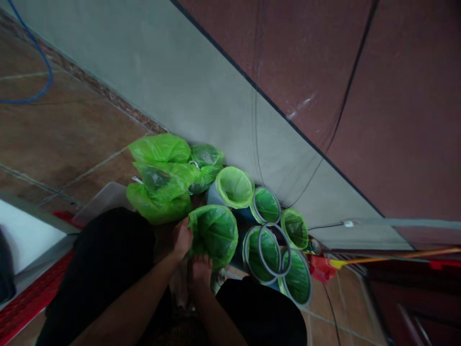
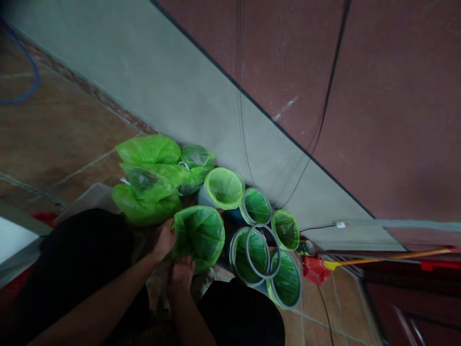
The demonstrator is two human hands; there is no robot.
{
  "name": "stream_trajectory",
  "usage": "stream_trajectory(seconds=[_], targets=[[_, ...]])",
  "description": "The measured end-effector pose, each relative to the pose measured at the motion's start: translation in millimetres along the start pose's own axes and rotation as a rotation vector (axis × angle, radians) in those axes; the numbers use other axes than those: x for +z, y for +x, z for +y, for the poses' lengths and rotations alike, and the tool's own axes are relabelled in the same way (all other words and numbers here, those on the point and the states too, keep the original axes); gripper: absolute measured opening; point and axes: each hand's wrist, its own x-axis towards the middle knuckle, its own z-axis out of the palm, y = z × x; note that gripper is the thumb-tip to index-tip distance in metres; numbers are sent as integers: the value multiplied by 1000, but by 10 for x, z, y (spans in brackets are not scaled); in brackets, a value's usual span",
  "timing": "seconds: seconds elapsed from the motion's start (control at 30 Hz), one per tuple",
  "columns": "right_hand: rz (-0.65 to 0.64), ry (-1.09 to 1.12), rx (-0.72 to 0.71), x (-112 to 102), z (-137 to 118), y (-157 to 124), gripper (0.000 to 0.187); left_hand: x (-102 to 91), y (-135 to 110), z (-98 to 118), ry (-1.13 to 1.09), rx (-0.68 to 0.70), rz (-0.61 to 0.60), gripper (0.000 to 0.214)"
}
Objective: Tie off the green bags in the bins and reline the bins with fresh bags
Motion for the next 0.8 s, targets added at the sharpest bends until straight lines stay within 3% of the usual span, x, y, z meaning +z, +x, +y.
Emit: stream_trajectory(seconds=[0.2,0.37,0.47,0.57,0.67,0.8], targets=[[-39,-15,23,-10,199,-137,33,11,-44,-53,104,13,-7,65],[-61,75,-7,-488,167,123,32,-32,-172,79,150,-67,94,74],[132,208,-78,-816,64,458,42,-59,-210,154,106,-29,173,71],[266,249,-141,-981,-22,835,47,-51,-196,145,93,47,162,46],[262,231,-122,-944,-28,1119,35,-15,-183,78,155,102,101,24],[187,215,-75,-713,88,1237,28,12,-265,39,247,121,62,26]])
